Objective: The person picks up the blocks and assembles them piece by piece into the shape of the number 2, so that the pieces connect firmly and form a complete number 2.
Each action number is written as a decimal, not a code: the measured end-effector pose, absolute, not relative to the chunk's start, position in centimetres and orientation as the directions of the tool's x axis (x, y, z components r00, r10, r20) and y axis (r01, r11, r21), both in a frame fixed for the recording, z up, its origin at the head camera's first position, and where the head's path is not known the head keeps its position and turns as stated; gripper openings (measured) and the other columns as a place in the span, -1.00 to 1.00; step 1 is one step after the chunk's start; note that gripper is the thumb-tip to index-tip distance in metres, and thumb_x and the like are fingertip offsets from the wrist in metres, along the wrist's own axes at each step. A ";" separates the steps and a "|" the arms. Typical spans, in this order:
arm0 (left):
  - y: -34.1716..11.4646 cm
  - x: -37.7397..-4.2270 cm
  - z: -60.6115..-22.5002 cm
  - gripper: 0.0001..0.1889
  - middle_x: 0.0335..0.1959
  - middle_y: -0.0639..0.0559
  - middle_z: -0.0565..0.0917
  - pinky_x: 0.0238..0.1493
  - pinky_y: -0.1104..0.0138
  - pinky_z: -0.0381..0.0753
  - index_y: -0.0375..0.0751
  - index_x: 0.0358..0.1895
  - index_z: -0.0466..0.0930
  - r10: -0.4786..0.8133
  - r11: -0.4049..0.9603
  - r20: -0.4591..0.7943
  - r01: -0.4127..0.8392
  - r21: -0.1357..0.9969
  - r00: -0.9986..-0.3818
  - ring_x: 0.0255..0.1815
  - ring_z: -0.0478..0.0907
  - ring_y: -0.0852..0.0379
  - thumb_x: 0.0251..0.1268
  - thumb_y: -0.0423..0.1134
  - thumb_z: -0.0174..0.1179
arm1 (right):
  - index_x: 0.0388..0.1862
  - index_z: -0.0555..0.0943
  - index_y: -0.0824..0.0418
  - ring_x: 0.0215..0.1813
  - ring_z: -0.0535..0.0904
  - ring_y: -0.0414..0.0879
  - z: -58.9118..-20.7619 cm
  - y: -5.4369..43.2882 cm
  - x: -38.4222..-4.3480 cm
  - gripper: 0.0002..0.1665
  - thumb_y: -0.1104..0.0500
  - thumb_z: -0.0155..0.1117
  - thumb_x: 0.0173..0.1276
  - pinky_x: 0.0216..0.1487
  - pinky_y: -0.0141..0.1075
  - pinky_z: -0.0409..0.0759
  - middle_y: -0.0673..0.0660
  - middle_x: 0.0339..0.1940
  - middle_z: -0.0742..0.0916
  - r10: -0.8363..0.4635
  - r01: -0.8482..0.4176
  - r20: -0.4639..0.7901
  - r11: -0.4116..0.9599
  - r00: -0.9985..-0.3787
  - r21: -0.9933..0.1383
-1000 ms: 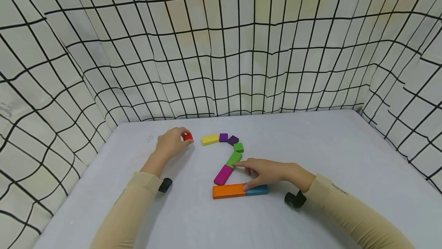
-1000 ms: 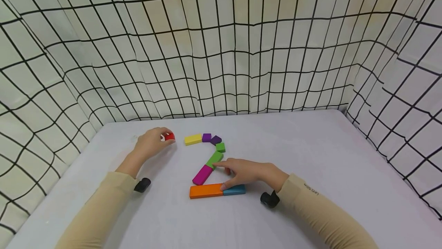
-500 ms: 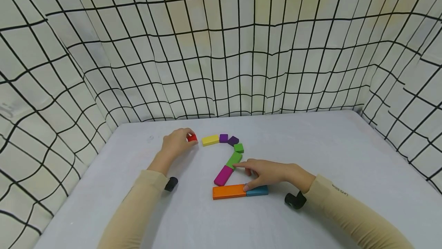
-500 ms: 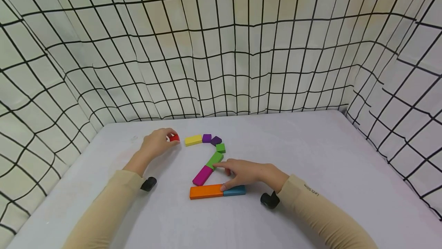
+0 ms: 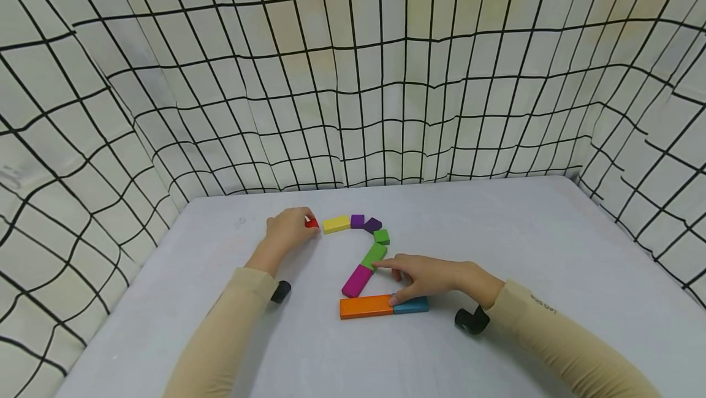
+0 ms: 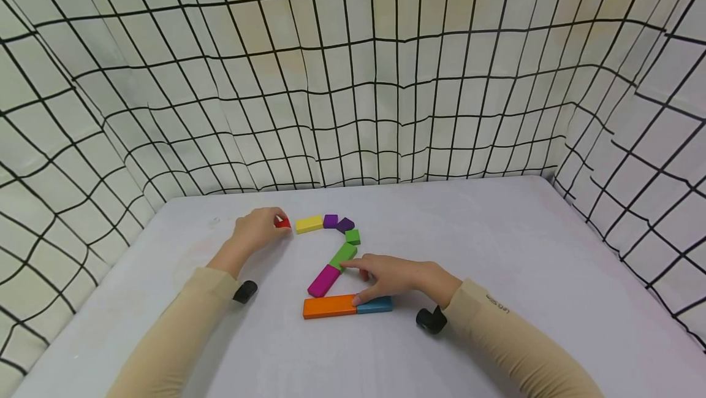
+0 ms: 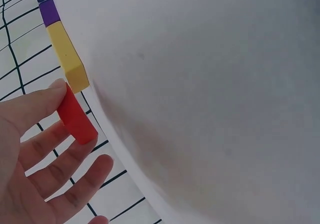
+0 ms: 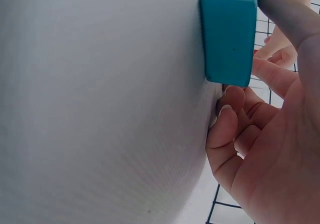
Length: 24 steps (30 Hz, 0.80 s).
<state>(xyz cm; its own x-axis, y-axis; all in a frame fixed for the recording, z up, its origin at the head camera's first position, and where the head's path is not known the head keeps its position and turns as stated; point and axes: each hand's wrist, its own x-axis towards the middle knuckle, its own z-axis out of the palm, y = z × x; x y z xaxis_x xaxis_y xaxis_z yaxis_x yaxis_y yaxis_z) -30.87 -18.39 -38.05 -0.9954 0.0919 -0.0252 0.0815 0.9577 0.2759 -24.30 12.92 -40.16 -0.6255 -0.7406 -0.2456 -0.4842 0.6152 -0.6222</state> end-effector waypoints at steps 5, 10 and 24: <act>-17.9 -31.0 -38.1 -0.64 -0.22 -0.08 0.69 0.16 -0.24 0.37 -0.26 0.09 0.66 0.086 0.966 -0.047 0.071 0.248 -0.995 -0.12 0.57 -0.11 0.36 -0.12 0.35 | 0.61 0.30 0.05 -0.09 0.43 -0.14 -40.2 13.0 -24.2 -0.08 -0.06 0.48 0.35 -0.10 -0.30 0.49 -0.04 -0.10 0.53 -0.746 -0.489 -0.239 0.608 -0.622 -0.625; -17.4 -31.1 -38.2 -0.63 -0.18 -0.11 0.69 0.18 -0.24 0.37 -0.27 0.09 0.66 0.085 0.971 -0.055 0.070 0.228 -0.995 -0.10 0.56 -0.14 0.34 -0.12 0.37 | 0.60 0.30 0.06 -0.10 0.42 -0.14 -40.2 13.0 -24.3 -0.08 -0.04 0.48 0.35 -0.11 -0.31 0.49 -0.04 -0.11 0.53 -0.748 -0.488 -0.236 0.603 -0.620 -0.631; -16.9 -31.3 -38.2 -0.65 -0.25 -0.07 0.65 0.18 -0.23 0.34 -0.27 0.03 0.65 0.083 0.971 -0.092 0.060 0.231 -0.992 -0.14 0.54 -0.11 0.33 -0.12 0.39 | 0.61 0.30 0.06 -0.10 0.44 -0.15 -40.3 12.9 -24.5 -0.07 -0.06 0.48 0.35 -0.12 -0.32 0.49 -0.06 -0.12 0.53 -0.745 -0.490 -0.244 0.611 -0.621 -0.622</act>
<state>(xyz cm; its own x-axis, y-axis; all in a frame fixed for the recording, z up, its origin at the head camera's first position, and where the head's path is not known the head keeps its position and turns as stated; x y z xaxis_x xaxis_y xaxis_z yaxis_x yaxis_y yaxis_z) -31.30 -16.95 -38.18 -0.9923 0.0829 -0.0915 0.0598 0.9711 0.2311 -24.52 12.91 -40.29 -0.6206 -0.7453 -0.2436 -0.4899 0.6111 -0.6217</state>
